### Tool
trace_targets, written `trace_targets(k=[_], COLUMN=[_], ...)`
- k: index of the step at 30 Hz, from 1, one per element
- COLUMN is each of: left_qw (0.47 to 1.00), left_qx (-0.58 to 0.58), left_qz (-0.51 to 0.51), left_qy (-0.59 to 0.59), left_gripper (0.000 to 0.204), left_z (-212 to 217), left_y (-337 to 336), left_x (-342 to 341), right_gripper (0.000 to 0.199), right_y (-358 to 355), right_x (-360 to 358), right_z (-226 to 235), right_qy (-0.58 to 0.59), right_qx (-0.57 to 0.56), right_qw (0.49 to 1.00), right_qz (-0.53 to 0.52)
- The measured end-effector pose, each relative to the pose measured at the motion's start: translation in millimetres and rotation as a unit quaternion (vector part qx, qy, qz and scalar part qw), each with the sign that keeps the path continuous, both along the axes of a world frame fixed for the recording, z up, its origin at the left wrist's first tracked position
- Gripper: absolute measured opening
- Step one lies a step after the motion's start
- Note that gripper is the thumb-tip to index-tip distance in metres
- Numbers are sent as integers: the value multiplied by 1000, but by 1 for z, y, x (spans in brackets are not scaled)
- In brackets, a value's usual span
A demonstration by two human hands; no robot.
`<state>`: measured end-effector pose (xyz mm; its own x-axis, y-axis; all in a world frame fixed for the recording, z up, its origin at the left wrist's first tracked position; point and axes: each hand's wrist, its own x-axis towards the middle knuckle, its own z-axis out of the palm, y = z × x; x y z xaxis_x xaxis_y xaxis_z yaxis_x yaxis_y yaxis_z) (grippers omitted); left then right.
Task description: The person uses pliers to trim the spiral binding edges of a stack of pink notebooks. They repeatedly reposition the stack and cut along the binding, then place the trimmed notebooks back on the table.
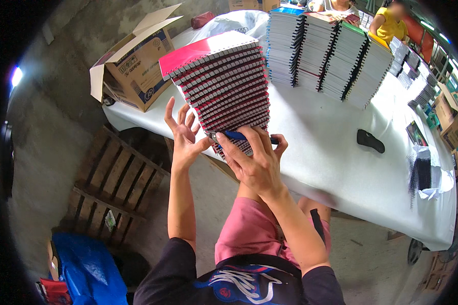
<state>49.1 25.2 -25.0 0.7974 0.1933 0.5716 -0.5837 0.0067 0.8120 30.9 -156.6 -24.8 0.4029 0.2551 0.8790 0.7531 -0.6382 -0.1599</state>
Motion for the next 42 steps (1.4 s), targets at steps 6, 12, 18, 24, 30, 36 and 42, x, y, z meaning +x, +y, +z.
trace_targets(k=[6,12,18,24,30,36,42], left_qw=[1000,1000,1000,999,996,998,984], left_qx=[1,-11,10,15,67,34,110], left_qz=[-2,-2,-20,-25,65,47,100], left_qy=[16,16,10,17,-15,-18,-101], left_gripper=[128,128,134,137,133,124,128], left_z=[2,5,11,11,19,21,10], left_y=[-1,-3,-2,3,7,6,13], left_x=[-3,-5,-6,-8,-6,-8,3], right_gripper=[36,33,34,35,36,35,36], right_y=[-4,-11,-9,-21,-23,-29,-30], right_x=[-2,-15,-18,-20,-22,-23,-20], right_z=[0,21,5,-8,-16,-18,-13], right_qy=[46,658,328,170,181,197,203], right_qx=[-14,344,192,86,76,99,124], right_qw=[998,550,898,980,977,970,964], right_qz=[49,383,221,63,84,99,123])
